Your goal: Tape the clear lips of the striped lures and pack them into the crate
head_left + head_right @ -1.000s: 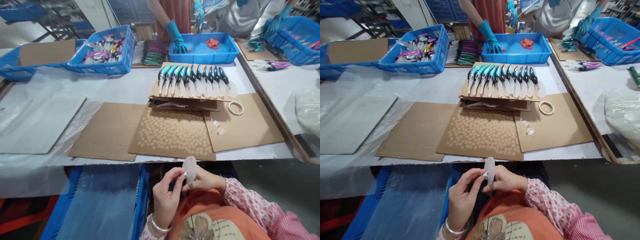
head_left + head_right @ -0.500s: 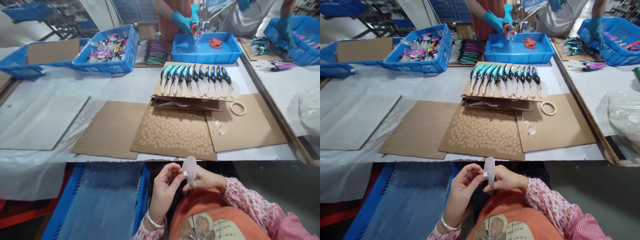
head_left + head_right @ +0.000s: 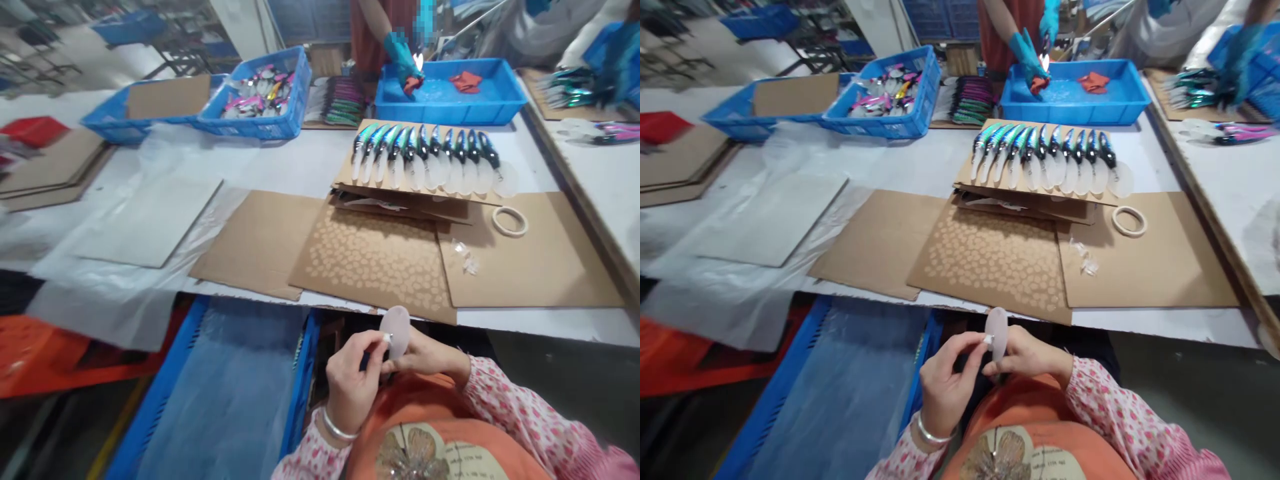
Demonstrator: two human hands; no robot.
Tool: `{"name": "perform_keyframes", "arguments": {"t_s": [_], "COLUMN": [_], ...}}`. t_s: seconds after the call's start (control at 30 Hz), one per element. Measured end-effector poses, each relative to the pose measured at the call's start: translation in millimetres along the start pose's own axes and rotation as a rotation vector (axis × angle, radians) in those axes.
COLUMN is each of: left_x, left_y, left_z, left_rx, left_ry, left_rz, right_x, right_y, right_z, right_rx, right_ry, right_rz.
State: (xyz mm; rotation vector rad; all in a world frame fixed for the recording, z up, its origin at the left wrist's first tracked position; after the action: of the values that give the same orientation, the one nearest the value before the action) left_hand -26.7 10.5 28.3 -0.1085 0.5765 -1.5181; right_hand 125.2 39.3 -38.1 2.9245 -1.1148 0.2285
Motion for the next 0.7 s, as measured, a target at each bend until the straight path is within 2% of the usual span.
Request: {"name": "perform_keyframes", "arguments": {"t_s": [0.13, 0.17, 0.3, 0.33, 0.37, 0.47, 0.5, 0.6, 0.7], "left_x": [5.6, 7.3, 27.3, 36.3, 46.4, 85.2, 99.8, 137.6, 157.9], "left_y": [-14.7, -19.5, -38.4, -47.6, -60.3, -113.5, -130.6, -166.2, -170.2], "left_z": [-17.6, -22.8, -47.7, -58.3, -72.2, -126.4, -146.0, -203.7, -254.6], "left_rx": [0.246, 0.318, 0.483, 0.482, 0.438, 0.115, 0.017, -0.176, -0.303], "left_ry": [-0.196, -0.247, -0.422, -0.459, -0.498, -0.623, -0.664, -0.756, -0.855], "left_rz": [0.063, 0.036, -0.351, -0.364, -0.294, 0.155, 0.257, 0.405, 0.4], "right_x": [-7.8, -12.9, -42.6, -49.8, -55.6, -60.2, -57.0, -36.9, -14.3], "right_y": [-1.6, -1.9, 9.4, 13.8, 17.6, 21.1, 19.9, 14.8, 14.1], "right_z": [-20.0, -27.2, -53.7, -57.4, -58.9, -48.0, -39.3, -6.2, 24.4], "right_rx": [-0.126, -0.156, -0.206, -0.169, -0.116, 0.016, 0.025, -0.018, -0.07], "right_ry": [0.002, -0.005, -0.05, -0.068, -0.084, -0.068, -0.028, 0.138, 0.291], "right_rz": [0.037, 0.053, 0.019, 0.008, 0.009, 0.068, 0.087, 0.118, 0.133]}}
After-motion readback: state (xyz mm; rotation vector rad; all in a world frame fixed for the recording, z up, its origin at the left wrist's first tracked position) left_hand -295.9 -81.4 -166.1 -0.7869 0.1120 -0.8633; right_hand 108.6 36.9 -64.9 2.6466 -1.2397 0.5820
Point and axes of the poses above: each hand's wrist, its own x-axis away from the middle knuckle, its own y-axis out of the palm, z = x × y, the point moved 3 cm from there along -x, towards the middle knuckle, and after that the axes turned 5 degrees about x, right-handed, at the moved point
